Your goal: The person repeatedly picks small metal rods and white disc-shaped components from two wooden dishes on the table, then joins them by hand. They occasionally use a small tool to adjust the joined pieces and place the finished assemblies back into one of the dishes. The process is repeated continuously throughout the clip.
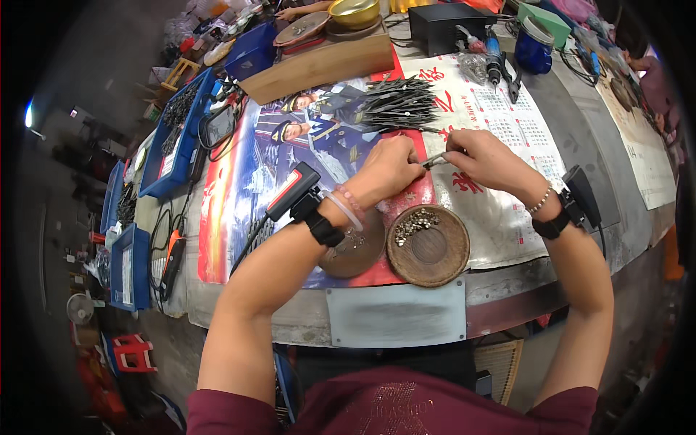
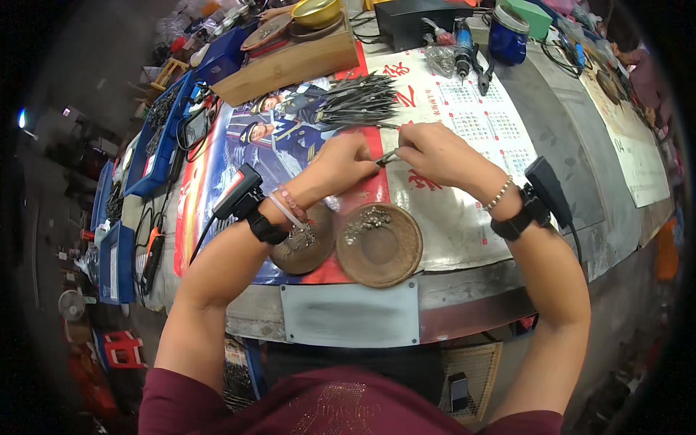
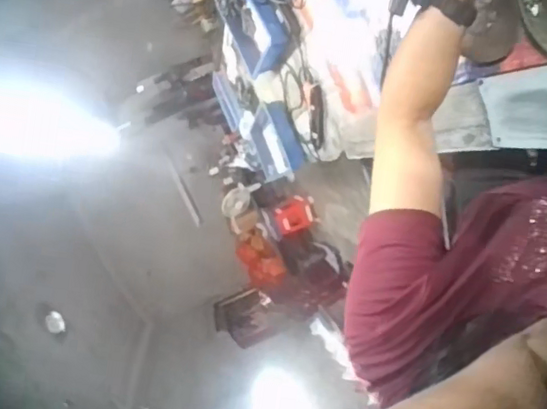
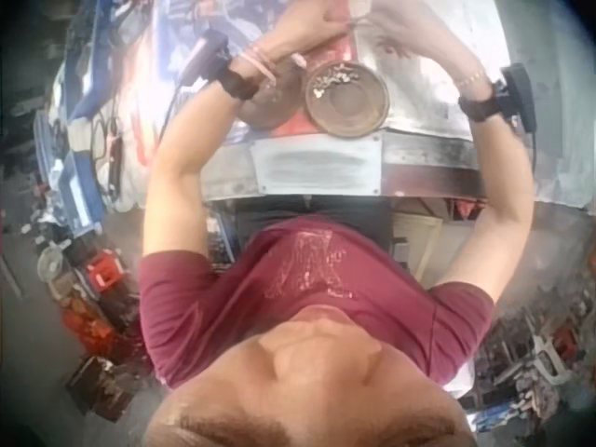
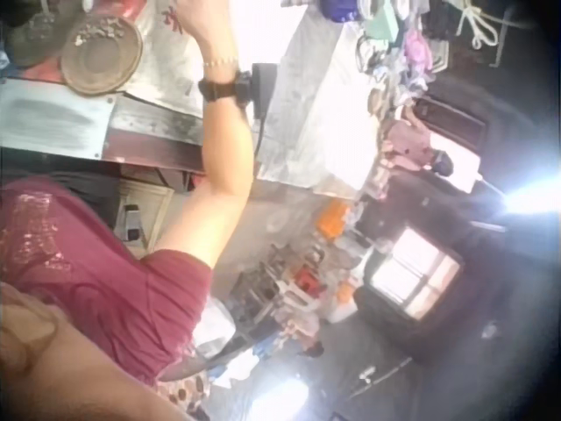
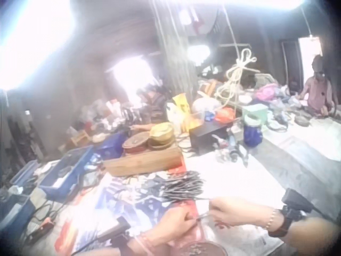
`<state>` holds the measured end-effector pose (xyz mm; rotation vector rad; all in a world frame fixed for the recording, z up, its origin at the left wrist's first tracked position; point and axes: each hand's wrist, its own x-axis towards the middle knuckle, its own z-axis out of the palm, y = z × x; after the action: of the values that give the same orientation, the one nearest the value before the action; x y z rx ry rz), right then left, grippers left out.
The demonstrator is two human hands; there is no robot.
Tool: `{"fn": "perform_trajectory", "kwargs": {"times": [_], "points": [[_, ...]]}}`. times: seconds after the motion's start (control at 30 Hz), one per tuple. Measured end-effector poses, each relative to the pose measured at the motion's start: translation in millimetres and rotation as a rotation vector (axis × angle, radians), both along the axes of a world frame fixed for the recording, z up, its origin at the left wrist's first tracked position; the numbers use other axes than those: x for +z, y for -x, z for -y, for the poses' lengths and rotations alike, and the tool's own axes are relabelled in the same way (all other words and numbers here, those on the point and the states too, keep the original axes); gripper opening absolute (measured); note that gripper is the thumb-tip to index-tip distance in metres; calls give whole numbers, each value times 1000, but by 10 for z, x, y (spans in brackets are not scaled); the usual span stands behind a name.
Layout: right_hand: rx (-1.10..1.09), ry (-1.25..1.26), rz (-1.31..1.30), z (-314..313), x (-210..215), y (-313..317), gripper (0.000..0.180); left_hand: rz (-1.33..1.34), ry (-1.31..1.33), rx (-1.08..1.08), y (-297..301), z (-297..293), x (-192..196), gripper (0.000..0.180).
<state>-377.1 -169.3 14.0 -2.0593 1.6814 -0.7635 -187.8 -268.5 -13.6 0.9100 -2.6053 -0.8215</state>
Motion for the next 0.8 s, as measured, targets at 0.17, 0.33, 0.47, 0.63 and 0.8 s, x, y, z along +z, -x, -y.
{"fn": "perform_trajectory", "kwargs": {"times": [0.17,0.33,0.47,0.63,0.8], "points": [[-65,-55,16,77,52,-250,20,-245,-235,281,-266,-82,240,27],[228,82,-21,-190,113,-838,13,-593,-481,200,-969,-525,620,20],[409,53,-199,-321,71,-1315,17,-723,-750,191,-1580,-1181,711,34],[374,101,-413,-246,-16,-1597,17,-737,-952,318,-2106,-1880,629,30],[336,59,-476,-146,-41,-1659,15,-815,-1036,359,-2383,-2281,472,32]]}}
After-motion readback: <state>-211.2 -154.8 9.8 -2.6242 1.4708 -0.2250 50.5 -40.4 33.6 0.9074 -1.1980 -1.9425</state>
